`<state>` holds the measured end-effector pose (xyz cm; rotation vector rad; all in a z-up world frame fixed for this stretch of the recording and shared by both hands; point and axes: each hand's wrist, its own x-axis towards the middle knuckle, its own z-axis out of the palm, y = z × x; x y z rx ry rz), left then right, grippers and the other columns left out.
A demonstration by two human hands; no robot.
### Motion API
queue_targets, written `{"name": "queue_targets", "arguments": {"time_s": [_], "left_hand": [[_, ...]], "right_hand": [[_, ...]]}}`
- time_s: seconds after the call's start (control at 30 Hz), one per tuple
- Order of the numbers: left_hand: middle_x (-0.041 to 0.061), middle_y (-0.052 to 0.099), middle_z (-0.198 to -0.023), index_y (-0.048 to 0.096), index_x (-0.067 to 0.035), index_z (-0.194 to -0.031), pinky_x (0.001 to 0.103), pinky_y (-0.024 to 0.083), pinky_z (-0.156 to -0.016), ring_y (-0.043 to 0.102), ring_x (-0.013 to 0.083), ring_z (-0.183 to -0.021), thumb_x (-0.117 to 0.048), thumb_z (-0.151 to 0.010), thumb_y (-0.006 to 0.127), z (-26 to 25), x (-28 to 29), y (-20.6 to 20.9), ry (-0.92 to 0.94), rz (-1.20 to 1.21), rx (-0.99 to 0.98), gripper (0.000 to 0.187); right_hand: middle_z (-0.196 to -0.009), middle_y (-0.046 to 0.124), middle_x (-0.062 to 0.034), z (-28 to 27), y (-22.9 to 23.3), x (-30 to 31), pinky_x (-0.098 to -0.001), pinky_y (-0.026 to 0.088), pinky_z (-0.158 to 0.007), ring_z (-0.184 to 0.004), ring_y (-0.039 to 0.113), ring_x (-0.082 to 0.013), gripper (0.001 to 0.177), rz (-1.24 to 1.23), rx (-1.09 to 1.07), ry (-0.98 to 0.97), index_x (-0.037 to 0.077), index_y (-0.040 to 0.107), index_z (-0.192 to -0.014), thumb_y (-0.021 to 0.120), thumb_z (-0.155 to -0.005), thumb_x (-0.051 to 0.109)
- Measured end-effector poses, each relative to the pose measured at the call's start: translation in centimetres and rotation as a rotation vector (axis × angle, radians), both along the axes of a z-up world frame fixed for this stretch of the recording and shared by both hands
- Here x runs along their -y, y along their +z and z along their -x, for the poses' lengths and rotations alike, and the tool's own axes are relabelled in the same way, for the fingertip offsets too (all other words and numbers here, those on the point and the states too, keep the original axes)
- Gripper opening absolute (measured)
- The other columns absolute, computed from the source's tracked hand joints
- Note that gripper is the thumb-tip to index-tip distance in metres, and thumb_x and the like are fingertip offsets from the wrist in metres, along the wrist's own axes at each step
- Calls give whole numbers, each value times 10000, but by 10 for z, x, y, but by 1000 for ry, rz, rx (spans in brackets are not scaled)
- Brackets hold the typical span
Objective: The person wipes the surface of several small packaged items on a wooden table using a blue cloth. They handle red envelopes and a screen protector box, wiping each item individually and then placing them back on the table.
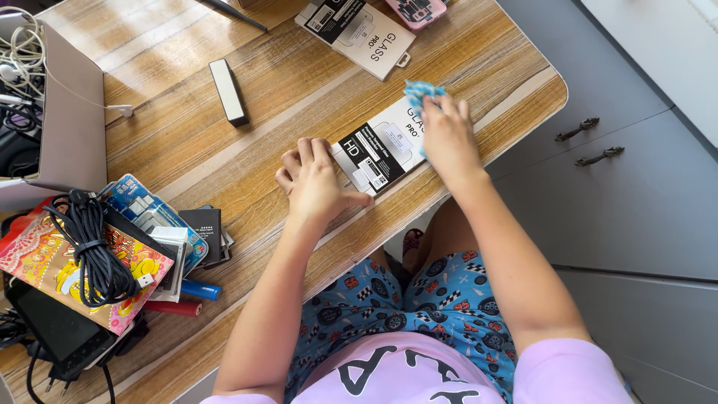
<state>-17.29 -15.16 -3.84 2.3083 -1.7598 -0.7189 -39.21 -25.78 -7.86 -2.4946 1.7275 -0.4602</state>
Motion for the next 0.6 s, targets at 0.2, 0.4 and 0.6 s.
{"name": "queue_targets", "arguments": {"time_s": [0.2, 0.4, 0.6], "left_hand": [[175, 360, -1419, 363, -33, -1429, 594, 260, -1094, 298, 383, -1364, -630, -386, 992, -1, 2, -2, -22, -21, 13, 1357], [163, 361, -1421, 348, -34, -1444, 605, 268, -1058, 301, 396, -1349, -584, -362, 1015, -2, 2, -5, -43, 20, 25, 1385], [163, 381, -1413, 373, -37, -1428, 590, 283, -1061, 316, 390, -1348, -582, -372, 1008, -3, -1, -5, -36, 50, 2, 1347]], "right_hand": [[-1249, 655, -240, 26, 8, -54, -441, 504, -989, -1130, 576, -373, 273, 32, -33, 4, -54, 689, -1251, 579, -1050, 95], [-1200, 691, -130, -41, 3, -105, -420, 508, -1058, -1130, 599, -282, 316, 80, -7, 373, -1, 706, -1214, 614, -913, 28], [-1265, 698, -46, -60, 1, -59, -406, 496, -936, -1011, 552, -293, 331, 57, 118, 291, 107, 713, -1274, 604, -961, 118]]}}
